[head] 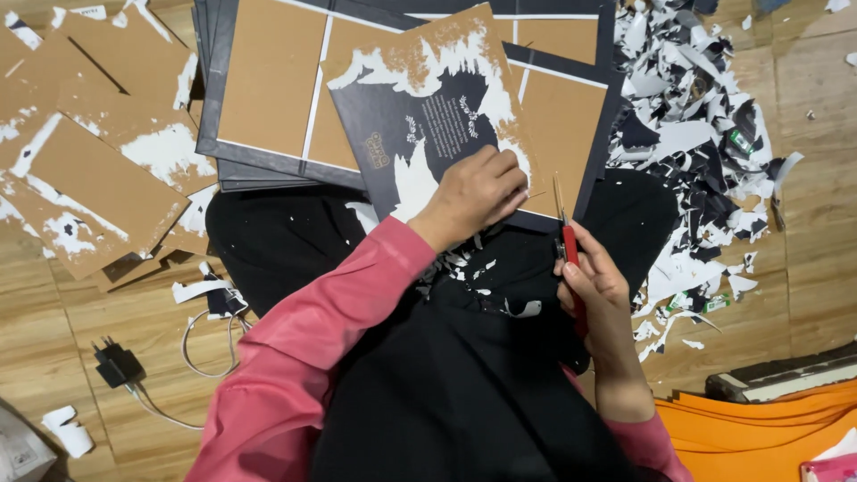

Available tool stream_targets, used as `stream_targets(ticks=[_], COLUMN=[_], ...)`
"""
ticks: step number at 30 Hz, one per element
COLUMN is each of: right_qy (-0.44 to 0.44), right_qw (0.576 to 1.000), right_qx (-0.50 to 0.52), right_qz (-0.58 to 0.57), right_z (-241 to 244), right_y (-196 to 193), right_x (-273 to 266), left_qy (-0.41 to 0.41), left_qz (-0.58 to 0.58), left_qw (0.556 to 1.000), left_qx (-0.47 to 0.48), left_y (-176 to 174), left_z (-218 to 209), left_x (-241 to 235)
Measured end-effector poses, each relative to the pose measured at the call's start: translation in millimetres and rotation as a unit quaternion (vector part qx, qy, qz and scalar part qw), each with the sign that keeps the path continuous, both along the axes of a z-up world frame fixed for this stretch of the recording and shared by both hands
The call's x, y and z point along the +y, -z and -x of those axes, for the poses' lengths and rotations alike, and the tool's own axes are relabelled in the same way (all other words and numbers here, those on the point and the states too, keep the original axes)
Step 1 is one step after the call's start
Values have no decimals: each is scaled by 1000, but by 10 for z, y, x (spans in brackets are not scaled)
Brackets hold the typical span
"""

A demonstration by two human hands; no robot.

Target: Trimming and peeling excess paper from printed cardboard sheets using a utility knife

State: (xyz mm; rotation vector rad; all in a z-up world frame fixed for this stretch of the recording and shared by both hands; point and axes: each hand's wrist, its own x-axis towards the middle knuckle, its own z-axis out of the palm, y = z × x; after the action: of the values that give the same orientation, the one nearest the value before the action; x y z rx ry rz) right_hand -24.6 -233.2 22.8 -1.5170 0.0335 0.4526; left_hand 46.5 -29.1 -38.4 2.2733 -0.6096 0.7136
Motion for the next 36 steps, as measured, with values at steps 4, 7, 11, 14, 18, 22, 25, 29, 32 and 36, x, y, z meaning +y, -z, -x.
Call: stream_targets(ticks=[4, 7, 11, 14, 18, 22, 25, 29, 32, 36], right_qy=[-3, 0, 12, 15, 16, 19, 24, 23, 23, 18], right_qw=[1000, 1000, 1000, 1000, 1000, 1000, 1000, 1000, 1000, 1000], right_qx=[-3, -12, -6, 2, 6, 7, 10, 11, 11, -4], right_qz=[6, 9, 5, -2, -9, -14, -17, -11, -6, 4], right_z=[-33, -59, -63, -53, -56, -48, -48, -42, -45, -45], right_y=[-19, 12, 45, 68, 136, 180, 181, 228, 225, 187], right_x=[46, 20, -10, -22, -54, -78, -80, -102, -87, -36], left_qy=[-40, -41, 13, 39, 63, 73, 66, -43, -136, -150], left_qz=[-41, -26, 116, 193, 265, 279, 457, 270, 56, -42], left_qw=[998, 998, 991, 977, 957, 951, 876, 956, 988, 986], left_qx=[-39, -25, 62, 83, 101, 107, 141, 102, 50, 59], left_y=[214, 191, 172, 217, 195, 15, -107, -20, -103, 114], left_z=[-27, -20, -26, -50, -56, -60, -65, 41, 152, 117], left_x=[-104, -62, 20, 49, 75, 143, 184, 79, 47, -14])
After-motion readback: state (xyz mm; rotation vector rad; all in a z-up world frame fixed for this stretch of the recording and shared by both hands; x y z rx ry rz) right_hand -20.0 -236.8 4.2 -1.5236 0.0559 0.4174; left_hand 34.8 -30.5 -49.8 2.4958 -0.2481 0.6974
